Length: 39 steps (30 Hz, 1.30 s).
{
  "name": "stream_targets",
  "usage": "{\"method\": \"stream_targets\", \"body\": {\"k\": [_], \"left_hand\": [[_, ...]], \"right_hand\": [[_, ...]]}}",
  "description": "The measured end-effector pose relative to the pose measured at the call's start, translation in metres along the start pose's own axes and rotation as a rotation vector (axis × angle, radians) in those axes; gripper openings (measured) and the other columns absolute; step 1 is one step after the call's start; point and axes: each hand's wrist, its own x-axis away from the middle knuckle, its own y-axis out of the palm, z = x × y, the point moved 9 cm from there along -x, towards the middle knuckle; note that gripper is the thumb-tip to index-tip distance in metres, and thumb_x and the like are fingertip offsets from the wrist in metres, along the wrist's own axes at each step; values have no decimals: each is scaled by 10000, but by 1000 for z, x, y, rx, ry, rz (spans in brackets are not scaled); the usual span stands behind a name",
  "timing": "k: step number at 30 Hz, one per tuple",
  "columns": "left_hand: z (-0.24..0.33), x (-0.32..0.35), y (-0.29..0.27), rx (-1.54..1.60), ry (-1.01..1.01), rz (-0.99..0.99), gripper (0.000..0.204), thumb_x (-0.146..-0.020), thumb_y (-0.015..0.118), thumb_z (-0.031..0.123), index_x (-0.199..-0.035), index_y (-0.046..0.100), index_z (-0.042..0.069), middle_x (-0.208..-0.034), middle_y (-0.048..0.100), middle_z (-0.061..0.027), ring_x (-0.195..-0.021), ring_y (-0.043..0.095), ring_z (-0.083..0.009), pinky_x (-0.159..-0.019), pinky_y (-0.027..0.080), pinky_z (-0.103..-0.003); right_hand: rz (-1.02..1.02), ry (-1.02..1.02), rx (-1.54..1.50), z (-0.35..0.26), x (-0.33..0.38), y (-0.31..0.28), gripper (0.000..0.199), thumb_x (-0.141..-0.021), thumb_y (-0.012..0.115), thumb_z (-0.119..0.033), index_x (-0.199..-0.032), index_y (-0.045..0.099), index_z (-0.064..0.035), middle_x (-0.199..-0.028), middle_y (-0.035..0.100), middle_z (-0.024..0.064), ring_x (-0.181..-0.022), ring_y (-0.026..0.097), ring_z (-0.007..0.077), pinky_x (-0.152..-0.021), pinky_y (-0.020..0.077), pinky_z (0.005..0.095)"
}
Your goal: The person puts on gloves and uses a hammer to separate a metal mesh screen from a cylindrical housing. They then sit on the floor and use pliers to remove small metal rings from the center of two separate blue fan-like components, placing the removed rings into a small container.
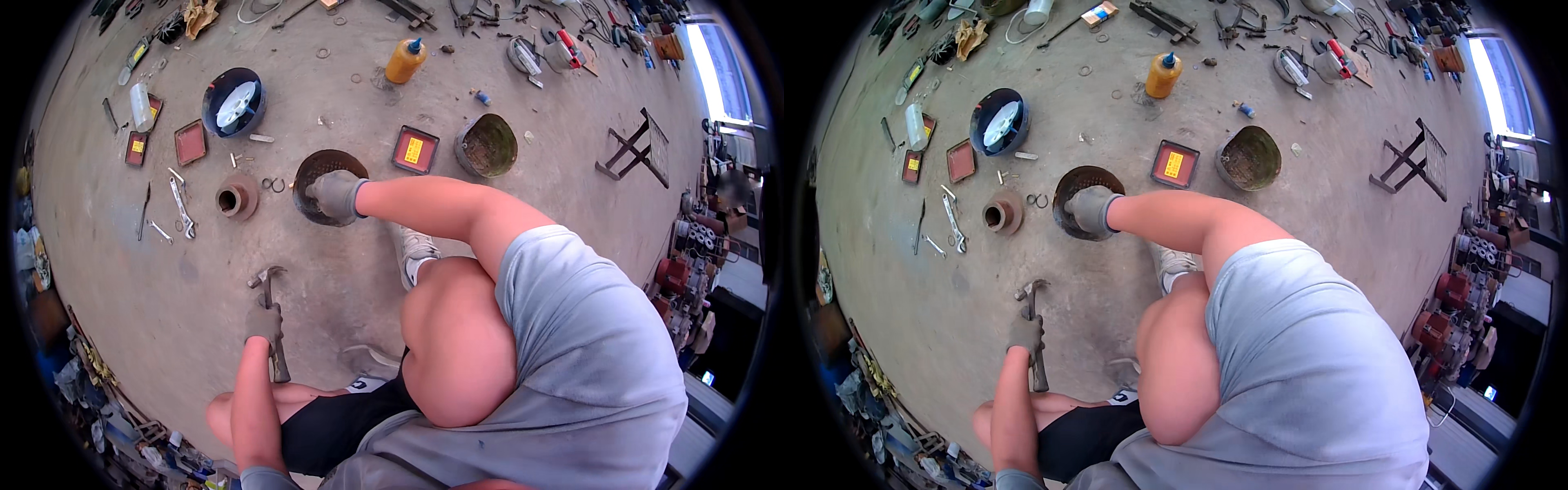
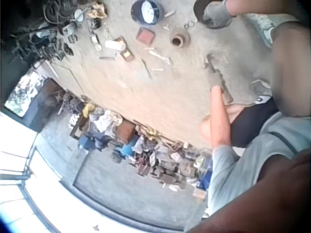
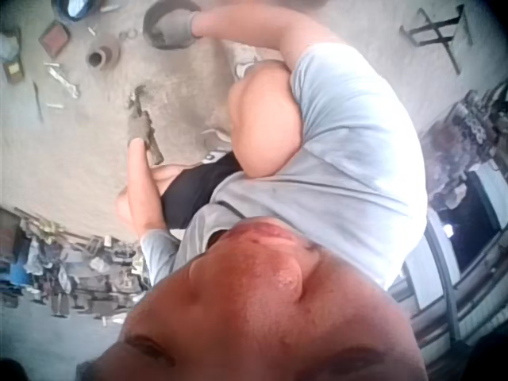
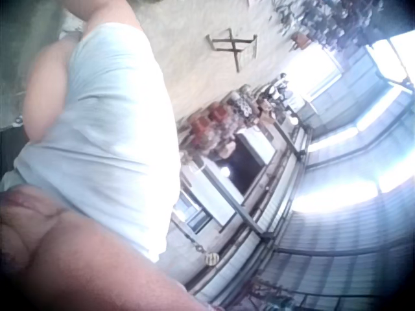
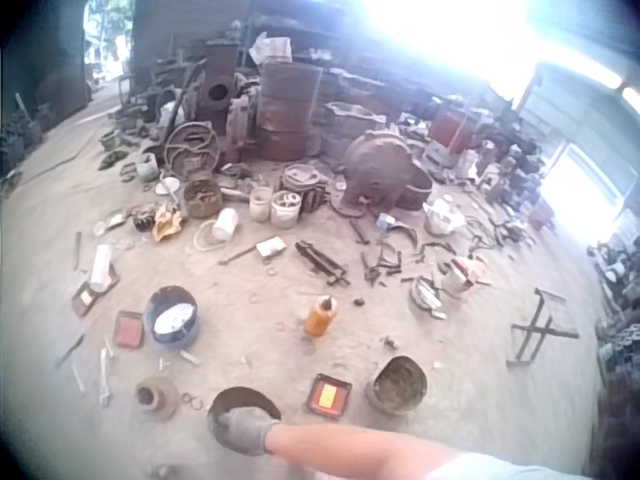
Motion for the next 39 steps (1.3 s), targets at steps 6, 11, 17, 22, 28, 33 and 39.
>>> {"method": "stream_targets", "body": {"k": [6, 11, 17, 22, 28, 33, 39], "left_hand": [[38, -12, 6, 272, 41, 191, 288, -1027, 581, 203, -1288, 552, 86, -790, 641, -92, -556, 624, -214, -500, 529, -390], [11, -86, 59, -221, 193, 335, 393, -1044, 565, 266, -1361, 527, 38, -936, 727, -166, -764, 728, -242, -647, 581, -391], [108, 21, 54, 434, 274, -98, 541, -1076, 607, 374, -1449, 574, -17, -1138, 743, -177, -949, 757, -235, -778, 605, -343], [191, 114, 1, 725, 600, -149, 362, -1082, 647, 289, -1300, 668, 1, -1042, 756, -114, -872, 740, -192, -760, 600, -314], [198, 89, 5, 783, 604, -10, 243, -1066, 658, 277, -1033, 673, 37, -933, 717, -85, -752, 683, -166, -676, 567, -315], [207, 87, 25, 918, 475, -235, 247, -1105, 555, 292, -1135, 633, 59, -906, 694, -91, -719, 680, -217, -666, 585, -370], [179, 86, 31, 897, 300, -302, 236, -1128, 527, 239, -1075, 646, 42, -845, 674, -67, -646, 642, -193, -579, 572, -359]], "right_hand": [[349, -18, -590, 7, 34, -36, 339, -875, 636, -166, -1167, 789, -92, -1116, 776, 190, -1037, 747, 359, -921, 579, 445], [365, -37, -945, -20, 68, -66, 245, -884, 687, -134, -1080, 801, -42, -963, 799, 152, -818, 775, 220, -784, 607, 362], [222, 20, -924, -24, 100, -56, 192, -885, 731, -169, -998, 780, -22, -870, 784, 135, -763, 752, 201, -739, 589, 373], [156, -78, -762, -60, 116, -62, 212, -870, 736, -190, -986, 755, -13, -843, 755, 197, -758, 747, 307, -744, 583, 412], [316, -129, -610, -59, 111, -71, 252, -830, 765, -255, -942, 740, -31, -915, 747, 233, -912, 738, 404, -824, 569, 494], [408, -137, -605, -55, 128, -75, 283, -838, 758, -276, -972, 738, -27, -954, 743, 241, -951, 725, 427, -853, 561, 506], [321, -193, -590, -72, 129, -57, 354, -864, 757, -328, -983, 728, 4, -945, 735, 259, -927, 719, 436, -822, 560, 512]]}}
